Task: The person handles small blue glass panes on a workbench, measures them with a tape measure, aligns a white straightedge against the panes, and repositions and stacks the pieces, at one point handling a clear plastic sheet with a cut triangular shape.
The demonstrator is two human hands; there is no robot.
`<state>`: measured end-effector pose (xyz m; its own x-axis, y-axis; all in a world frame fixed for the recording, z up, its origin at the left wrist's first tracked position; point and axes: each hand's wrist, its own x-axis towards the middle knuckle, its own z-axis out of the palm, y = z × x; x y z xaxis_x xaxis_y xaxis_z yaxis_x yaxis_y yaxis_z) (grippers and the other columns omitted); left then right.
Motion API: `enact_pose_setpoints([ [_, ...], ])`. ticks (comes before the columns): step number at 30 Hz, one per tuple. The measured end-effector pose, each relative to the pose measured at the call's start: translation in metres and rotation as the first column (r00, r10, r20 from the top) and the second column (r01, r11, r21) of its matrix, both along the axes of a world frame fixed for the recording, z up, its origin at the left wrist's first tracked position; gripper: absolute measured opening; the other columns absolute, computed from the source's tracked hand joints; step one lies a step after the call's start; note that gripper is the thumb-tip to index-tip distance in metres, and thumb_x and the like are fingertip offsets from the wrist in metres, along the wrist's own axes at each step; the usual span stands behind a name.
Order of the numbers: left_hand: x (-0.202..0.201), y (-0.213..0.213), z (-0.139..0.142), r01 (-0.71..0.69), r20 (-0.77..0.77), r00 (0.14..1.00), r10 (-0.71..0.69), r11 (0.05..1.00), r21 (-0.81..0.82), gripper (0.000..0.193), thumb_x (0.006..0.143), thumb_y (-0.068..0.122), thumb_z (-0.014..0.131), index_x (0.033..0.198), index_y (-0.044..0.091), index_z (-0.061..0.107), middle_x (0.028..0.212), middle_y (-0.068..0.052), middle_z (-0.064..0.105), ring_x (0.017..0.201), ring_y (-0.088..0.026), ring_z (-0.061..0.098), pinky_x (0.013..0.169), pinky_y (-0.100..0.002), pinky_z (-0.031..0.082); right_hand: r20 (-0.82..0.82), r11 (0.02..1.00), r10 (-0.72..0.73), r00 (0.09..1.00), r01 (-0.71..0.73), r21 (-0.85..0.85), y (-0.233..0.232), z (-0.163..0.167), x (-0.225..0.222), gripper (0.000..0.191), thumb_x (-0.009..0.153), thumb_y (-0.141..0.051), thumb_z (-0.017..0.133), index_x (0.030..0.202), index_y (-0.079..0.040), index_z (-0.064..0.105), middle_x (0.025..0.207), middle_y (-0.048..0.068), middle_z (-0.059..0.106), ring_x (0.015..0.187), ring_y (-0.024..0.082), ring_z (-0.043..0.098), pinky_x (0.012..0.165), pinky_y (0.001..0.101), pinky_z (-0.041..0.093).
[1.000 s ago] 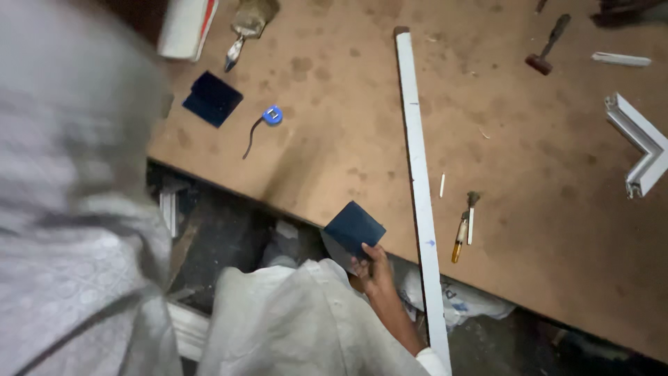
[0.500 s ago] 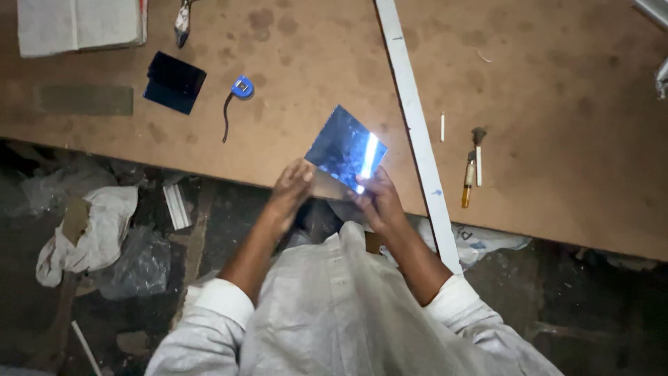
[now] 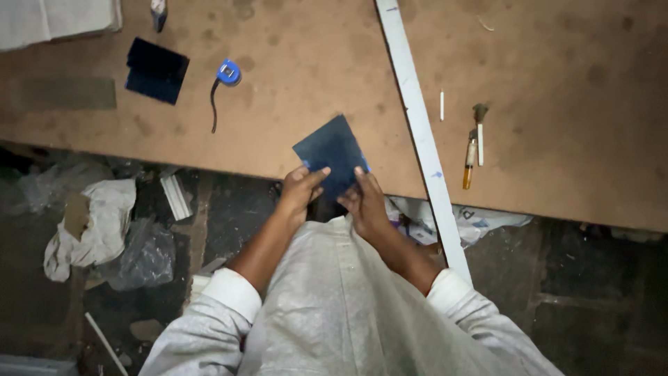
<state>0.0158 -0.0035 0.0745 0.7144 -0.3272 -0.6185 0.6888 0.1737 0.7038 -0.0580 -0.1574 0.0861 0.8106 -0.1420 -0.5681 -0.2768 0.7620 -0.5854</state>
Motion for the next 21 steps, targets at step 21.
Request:
enact_pose_setpoints([
  [21, 0.129, 0.065, -0.079, -0.025, -0.071, 0.997, 0.034, 0.991, 0.133, 0.037, 0.093, 0.03, 0.067, 0.127, 0.017, 0.065, 0.104, 0.004, 0.067, 0.096, -0.01, 0.06, 0.084, -0.032, 0.049, -0.265, 0.989, -0.131, 0.955, 0.108, -0.1, -0.013, -0.024, 0.092, 0.017, 0.093, -0.011, 0.07, 0.092, -0.01, 0.053, 0.073, 0.005, 0.055, 0.055, 0.018, 0.056, 0.048, 0.0293, 0.048],
])
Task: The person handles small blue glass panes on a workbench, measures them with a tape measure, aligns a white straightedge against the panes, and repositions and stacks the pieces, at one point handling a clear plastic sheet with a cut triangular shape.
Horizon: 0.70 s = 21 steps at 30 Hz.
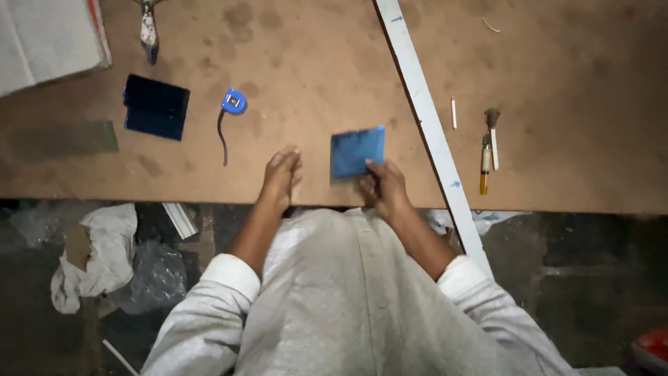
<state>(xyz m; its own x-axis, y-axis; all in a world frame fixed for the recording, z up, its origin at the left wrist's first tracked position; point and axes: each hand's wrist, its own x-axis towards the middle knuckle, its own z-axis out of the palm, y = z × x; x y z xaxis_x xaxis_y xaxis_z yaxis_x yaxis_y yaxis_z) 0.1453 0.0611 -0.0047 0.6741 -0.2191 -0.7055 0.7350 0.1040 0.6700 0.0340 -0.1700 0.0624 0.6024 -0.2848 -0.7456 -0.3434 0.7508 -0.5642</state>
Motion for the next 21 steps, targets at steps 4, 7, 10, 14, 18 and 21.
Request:
enact_pose_setpoints([
  [4, 0.022, 0.029, -0.002, 0.052, -0.001, 0.999, -0.052, 0.999, -0.001, 0.04, 0.096, 0.031, 0.069, 0.13, 0.011, 0.066, 0.107, -0.002, 0.066, 0.101, -0.014, 0.06, 0.087, -0.033, 0.049, 0.125, 0.997, -0.082, 0.989, 0.081, 0.016, 0.003, 0.001, 0.064, 0.013, 0.092, -0.005, 0.067, 0.095, -0.008, 0.055, 0.073, 0.003, 0.057, 0.053, 0.016, 0.054, 0.049, 0.0298, 0.051],
  [7, 0.037, 0.046, -0.003, 0.136, -0.032, 0.991, -0.133, 0.988, 0.075, 0.039, 0.095, 0.031, 0.066, 0.129, 0.013, 0.065, 0.112, 0.0, 0.068, 0.105, -0.014, 0.061, 0.088, -0.033, 0.049, 0.106, 0.99, -0.049, 0.993, 0.062, -0.124, -0.002, -0.012, 0.1, 0.008, 0.095, -0.005, 0.066, 0.099, -0.004, 0.059, 0.077, 0.007, 0.061, 0.058, 0.017, 0.059, 0.053, 0.0285, 0.052],
  [10, 0.051, 0.058, -0.004, 0.219, -0.03, 0.976, -0.217, 0.974, 0.061, 0.039, 0.094, 0.031, 0.064, 0.129, 0.013, 0.064, 0.115, 0.004, 0.069, 0.109, -0.011, 0.062, 0.089, -0.032, 0.048, 0.142, 0.983, -0.081, 0.986, 0.103, -0.153, 0.0, -0.028, 0.112, 0.008, 0.098, -0.002, 0.066, 0.102, 0.001, 0.06, 0.081, 0.009, 0.061, 0.061, 0.017, 0.059, 0.055, 0.0296, 0.052],
  [14, 0.068, 0.069, -0.009, 0.285, -0.053, 0.958, -0.281, 0.955, 0.079, 0.04, 0.094, 0.033, 0.066, 0.129, 0.014, 0.065, 0.114, 0.002, 0.069, 0.108, -0.013, 0.061, 0.087, -0.032, 0.046, -0.032, 0.972, -0.207, 0.978, 0.202, -0.117, 0.014, -0.036, 0.109, 0.017, 0.095, -0.001, 0.057, 0.112, 0.0, 0.061, 0.085, 0.009, 0.065, 0.064, 0.017, 0.064, 0.061, 0.0294, 0.06],
  [18, 0.083, 0.065, -0.021, 0.41, -0.066, 0.912, -0.404, 0.904, 0.123, 0.038, 0.093, 0.035, 0.067, 0.124, 0.013, 0.067, 0.111, 0.001, 0.069, 0.104, -0.013, 0.063, 0.083, -0.032, 0.05, -0.034, 0.944, -0.316, 0.948, 0.31, -0.115, 0.026, -0.031, 0.106, 0.019, 0.098, 0.001, 0.058, 0.117, 0.004, 0.06, 0.085, 0.011, 0.065, 0.066, 0.018, 0.064, 0.063, 0.0314, 0.06],
  [21, 0.096, 0.049, -0.024, 0.493, -0.042, 0.87, -0.492, 0.861, 0.125, 0.039, 0.092, 0.036, 0.068, 0.124, 0.014, 0.068, 0.109, 0.0, 0.069, 0.098, -0.013, 0.062, 0.077, -0.032, 0.049, -0.03, 0.938, -0.332, 0.943, 0.327, -0.115, 0.031, -0.024, 0.109, 0.021, 0.099, -0.001, 0.057, 0.119, 0.002, 0.061, 0.086, 0.01, 0.064, 0.066, 0.018, 0.064, 0.064, 0.0316, 0.06],
])
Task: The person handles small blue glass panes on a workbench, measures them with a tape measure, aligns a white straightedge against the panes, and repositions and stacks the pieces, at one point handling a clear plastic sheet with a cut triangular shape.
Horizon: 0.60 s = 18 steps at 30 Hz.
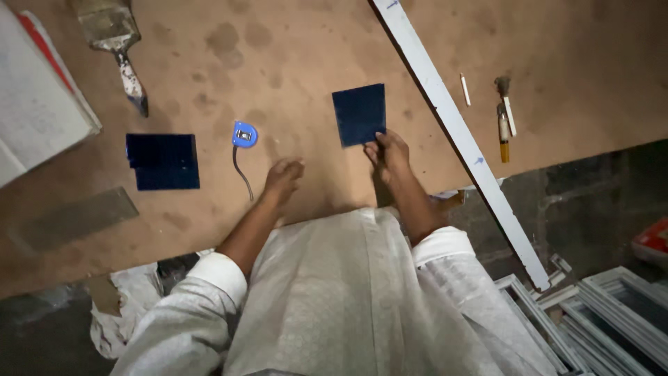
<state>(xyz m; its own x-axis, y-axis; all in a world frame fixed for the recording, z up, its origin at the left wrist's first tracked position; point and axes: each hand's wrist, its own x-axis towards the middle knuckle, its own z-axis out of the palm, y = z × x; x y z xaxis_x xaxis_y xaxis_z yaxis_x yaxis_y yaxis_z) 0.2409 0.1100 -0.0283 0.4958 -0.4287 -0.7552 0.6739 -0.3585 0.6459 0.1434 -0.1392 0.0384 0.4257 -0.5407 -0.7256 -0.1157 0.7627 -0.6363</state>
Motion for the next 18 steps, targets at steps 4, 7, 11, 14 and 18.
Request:
enact_pose_setpoints([
  [4, 0.011, -0.016, 0.006, 0.071, 0.023, 0.997, -0.069, 0.989, -0.13, 0.042, 0.093, 0.036, 0.067, 0.128, 0.015, 0.066, 0.11, 0.0, 0.068, 0.099, -0.011, 0.061, 0.079, -0.031, 0.049, 0.021, 1.0, -0.017, 1.0, 0.017, -0.02, 0.0, 0.002, 0.005, 0.02, 0.099, -0.001, 0.055, 0.119, 0.002, 0.06, 0.086, 0.01, 0.063, 0.065, 0.018, 0.061, 0.064, 0.0331, 0.06],
  [7, 0.017, -0.022, 0.016, 0.096, 0.065, 0.994, -0.085, 0.978, -0.186, 0.043, 0.094, 0.035, 0.068, 0.131, 0.013, 0.066, 0.112, -0.002, 0.067, 0.099, -0.013, 0.059, 0.079, -0.03, 0.047, 0.046, 1.0, -0.014, 0.999, 0.015, -0.027, -0.004, -0.002, 0.007, 0.022, 0.099, 0.0, 0.051, 0.119, 0.002, 0.06, 0.088, 0.01, 0.064, 0.066, 0.017, 0.061, 0.069, 0.0346, 0.063],
  [11, 0.023, -0.025, 0.017, 0.084, -0.02, 0.996, -0.087, 0.991, -0.104, 0.047, 0.092, 0.036, 0.066, 0.133, 0.014, 0.062, 0.121, -0.005, 0.064, 0.106, -0.019, 0.056, 0.085, -0.037, 0.046, -0.01, 1.0, 0.021, 1.0, -0.021, 0.001, -0.008, -0.012, 0.005, 0.023, 0.099, 0.0, 0.046, 0.116, -0.001, 0.06, 0.093, 0.011, 0.066, 0.071, 0.018, 0.064, 0.075, 0.0361, 0.065],
  [14, 0.025, -0.024, 0.012, 0.094, 0.024, 0.995, -0.094, 0.996, -0.008, 0.053, 0.09, 0.036, 0.067, 0.136, 0.013, 0.06, 0.128, -0.007, 0.062, 0.113, -0.021, 0.057, 0.092, -0.037, 0.046, -0.025, 0.99, -0.055, 0.998, 0.058, 0.127, -0.006, -0.011, 0.005, 0.015, 0.102, -0.015, 0.048, 0.105, -0.005, 0.059, 0.088, 0.011, 0.061, 0.071, 0.022, 0.064, 0.074, 0.0385, 0.065],
  [18, 0.017, -0.024, 0.013, 0.114, 0.128, 0.986, -0.109, 0.993, -0.032, 0.061, 0.086, 0.037, 0.07, 0.139, 0.011, 0.056, 0.137, -0.01, 0.06, 0.122, -0.024, 0.057, 0.101, -0.038, 0.046, -0.005, 0.992, -0.013, 1.0, 0.013, 0.128, -0.002, -0.007, -0.001, 0.015, 0.099, -0.015, 0.056, 0.107, -0.004, 0.062, 0.102, 0.012, 0.066, 0.092, 0.025, 0.068, 0.084, 0.0387, 0.064],
])
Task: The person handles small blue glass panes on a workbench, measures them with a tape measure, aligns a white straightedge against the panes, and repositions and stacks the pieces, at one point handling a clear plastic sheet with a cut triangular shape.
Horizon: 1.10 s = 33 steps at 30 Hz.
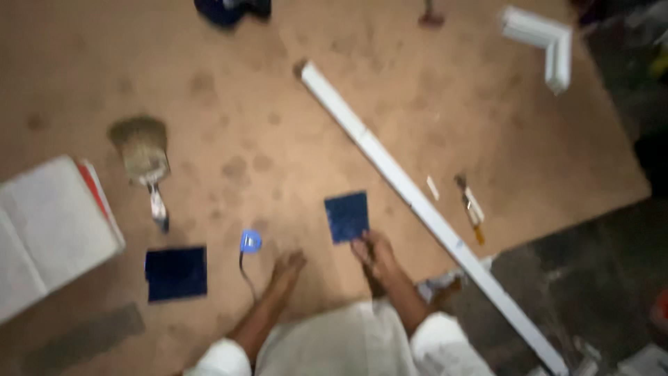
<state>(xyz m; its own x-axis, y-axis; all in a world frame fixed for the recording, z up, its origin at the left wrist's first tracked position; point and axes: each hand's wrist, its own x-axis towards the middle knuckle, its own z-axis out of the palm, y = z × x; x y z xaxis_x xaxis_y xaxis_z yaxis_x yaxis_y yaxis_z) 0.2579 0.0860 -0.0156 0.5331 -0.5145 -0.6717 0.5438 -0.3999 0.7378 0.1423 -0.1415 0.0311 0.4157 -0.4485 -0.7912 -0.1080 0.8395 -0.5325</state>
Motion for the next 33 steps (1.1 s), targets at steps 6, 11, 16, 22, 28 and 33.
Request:
enact_pose_setpoints([
  [6, -0.022, -0.01, 0.003, 0.064, 0.256, 0.963, -0.08, 0.995, 0.07, 0.072, 0.081, 0.037, 0.074, 0.143, 0.007, 0.053, 0.146, -0.014, 0.059, 0.132, -0.028, 0.06, 0.11, -0.038, 0.049, 0.039, 0.999, 0.019, 0.999, -0.017, -0.048, 0.002, 0.006, -0.034, 0.025, 0.096, -0.013, 0.055, 0.121, -0.007, 0.054, 0.111, 0.016, 0.068, 0.104, 0.03, 0.072, 0.092, 0.0432, 0.061],
  [11, -0.041, -0.008, 0.014, 0.181, 0.544, 0.774, -0.324, 0.936, 0.301, 0.072, 0.082, 0.04, 0.077, 0.143, 0.01, 0.053, 0.15, -0.016, 0.049, 0.139, -0.033, 0.046, 0.115, -0.039, 0.037, 0.132, 0.993, 0.118, 0.984, -0.117, -0.013, -0.002, -0.016, -0.071, 0.02, 0.096, -0.018, 0.06, 0.113, -0.007, 0.059, 0.102, 0.016, 0.072, 0.093, 0.028, 0.074, 0.085, 0.0432, 0.062],
  [16, -0.066, -0.013, 0.038, 0.25, 0.513, 0.552, -0.658, 0.717, 0.65, 0.071, 0.089, 0.042, 0.069, 0.15, 0.016, 0.045, 0.158, -0.014, 0.04, 0.142, -0.033, 0.041, 0.115, -0.048, 0.035, 0.093, 0.977, 0.21, 0.973, -0.212, 0.013, -0.009, -0.02, -0.096, 0.019, 0.099, -0.024, 0.06, 0.111, -0.009, 0.062, 0.096, 0.01, 0.073, 0.085, 0.022, 0.073, 0.075, 0.0378, 0.063],
  [22, -0.105, -0.007, 0.025, 0.03, 0.673, 0.284, -0.683, 0.708, 0.706, 0.073, 0.089, 0.047, 0.066, 0.151, 0.018, 0.042, 0.158, -0.013, 0.036, 0.143, -0.033, 0.035, 0.114, -0.061, 0.025, 0.084, 0.923, 0.384, 0.919, -0.381, -0.055, -0.03, -0.002, -0.114, 0.015, 0.099, -0.023, 0.06, 0.107, -0.011, 0.062, 0.092, 0.007, 0.072, 0.079, 0.019, 0.071, 0.071, 0.0361, 0.06],
  [28, -0.183, 0.034, 0.004, -0.207, 0.73, 0.24, -0.639, 0.701, 0.682, 0.071, 0.09, 0.057, 0.056, 0.15, 0.022, 0.044, 0.16, -0.008, 0.037, 0.146, -0.032, 0.033, 0.116, -0.061, 0.025, 0.172, 0.89, 0.456, 0.873, -0.452, -0.061, -0.059, 0.013, -0.161, 0.012, 0.099, -0.019, 0.058, 0.104, -0.008, 0.061, 0.091, 0.009, 0.072, 0.076, 0.018, 0.071, 0.067, 0.0314, 0.06],
  [33, -0.278, 0.062, 0.002, -0.375, 0.7, 0.383, -0.602, 0.592, 0.714, 0.077, 0.091, 0.061, 0.054, 0.154, 0.02, 0.039, 0.164, -0.011, 0.031, 0.15, -0.035, 0.032, 0.118, -0.061, 0.028, 0.224, 0.826, 0.54, 0.811, -0.563, 0.045, -0.081, -0.02, -0.223, 0.013, 0.105, -0.021, 0.064, 0.099, -0.01, 0.062, 0.084, 0.006, 0.068, 0.066, 0.018, 0.065, 0.053, 0.0318, 0.054],
])
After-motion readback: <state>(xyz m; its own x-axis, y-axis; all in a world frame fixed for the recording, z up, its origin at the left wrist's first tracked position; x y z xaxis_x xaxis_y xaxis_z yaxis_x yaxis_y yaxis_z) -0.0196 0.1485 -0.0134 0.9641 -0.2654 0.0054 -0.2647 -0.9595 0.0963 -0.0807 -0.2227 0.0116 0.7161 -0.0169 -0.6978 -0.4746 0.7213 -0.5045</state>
